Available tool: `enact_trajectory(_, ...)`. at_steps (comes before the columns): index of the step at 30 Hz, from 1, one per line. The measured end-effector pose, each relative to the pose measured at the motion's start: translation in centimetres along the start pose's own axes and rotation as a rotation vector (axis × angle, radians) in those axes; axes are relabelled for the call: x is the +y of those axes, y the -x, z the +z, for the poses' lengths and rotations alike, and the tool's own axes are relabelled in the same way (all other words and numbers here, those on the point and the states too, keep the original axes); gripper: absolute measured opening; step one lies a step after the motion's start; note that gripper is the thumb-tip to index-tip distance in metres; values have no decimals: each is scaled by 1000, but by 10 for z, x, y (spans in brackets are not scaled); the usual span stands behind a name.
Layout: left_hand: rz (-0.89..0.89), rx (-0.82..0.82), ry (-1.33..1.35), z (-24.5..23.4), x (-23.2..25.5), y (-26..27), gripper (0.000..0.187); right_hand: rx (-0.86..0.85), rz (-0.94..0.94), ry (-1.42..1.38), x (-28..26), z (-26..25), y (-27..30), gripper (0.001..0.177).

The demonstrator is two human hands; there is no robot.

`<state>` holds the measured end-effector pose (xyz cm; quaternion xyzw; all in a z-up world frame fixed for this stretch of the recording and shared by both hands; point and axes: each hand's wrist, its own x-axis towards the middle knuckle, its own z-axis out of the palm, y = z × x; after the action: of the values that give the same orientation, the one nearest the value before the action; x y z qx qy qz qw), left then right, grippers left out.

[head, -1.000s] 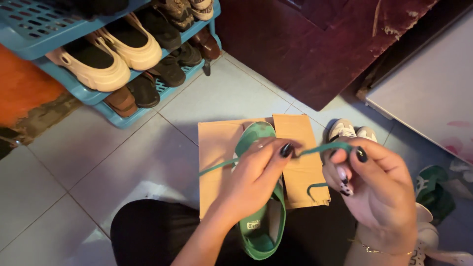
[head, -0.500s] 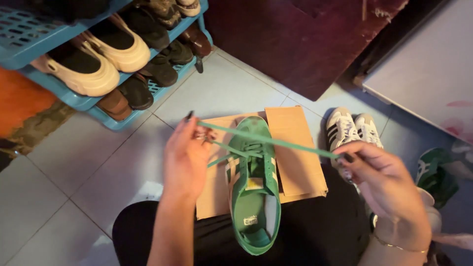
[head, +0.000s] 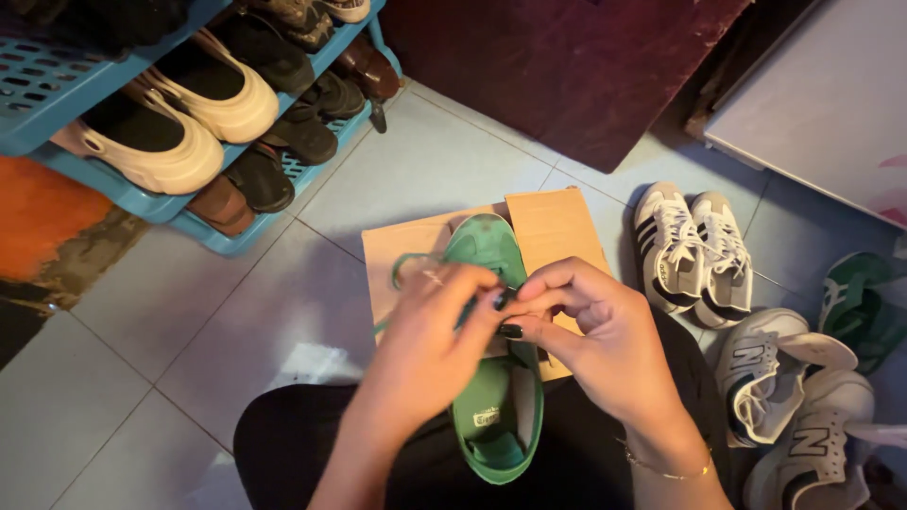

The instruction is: The person removes the laces from a green sneaker, then re-laces it by threading the laces through the eyelets and tying a knot. The shoe is placed on a cardboard box during the process.

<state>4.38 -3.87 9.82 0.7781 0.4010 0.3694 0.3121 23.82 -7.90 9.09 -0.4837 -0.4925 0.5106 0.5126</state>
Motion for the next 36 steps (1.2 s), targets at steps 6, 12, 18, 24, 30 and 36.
enact_trajectory(6, -259, -167, 252, -4, -1, -9, 16, 129, -268, 405, -9, 11, 4, 35)
enact_trajectory(12, -240, -82, 26, -3, -9, 0, 14, 107, -403, 1160, -2, 37, 34, 37)
enact_trajectory(18, -202, -13, -10, 24, -20, -3, 9, 115, -285, 1362, 23, 62, 23, 53)
enact_trajectory(24, -208, -14, -92, 23, -23, 3, 10, 234, -300, 1217, 33, 56, 26, 35)
enact_trajectory(30, -230, -29, -232, 16, -14, 5, 6, 407, -364, 1105, 44, 51, 33, 28)
enact_trajectory(36, -218, -72, -272, 13, -10, 3, 12, 449, -395, 1026, 48, 50, 34, 32)
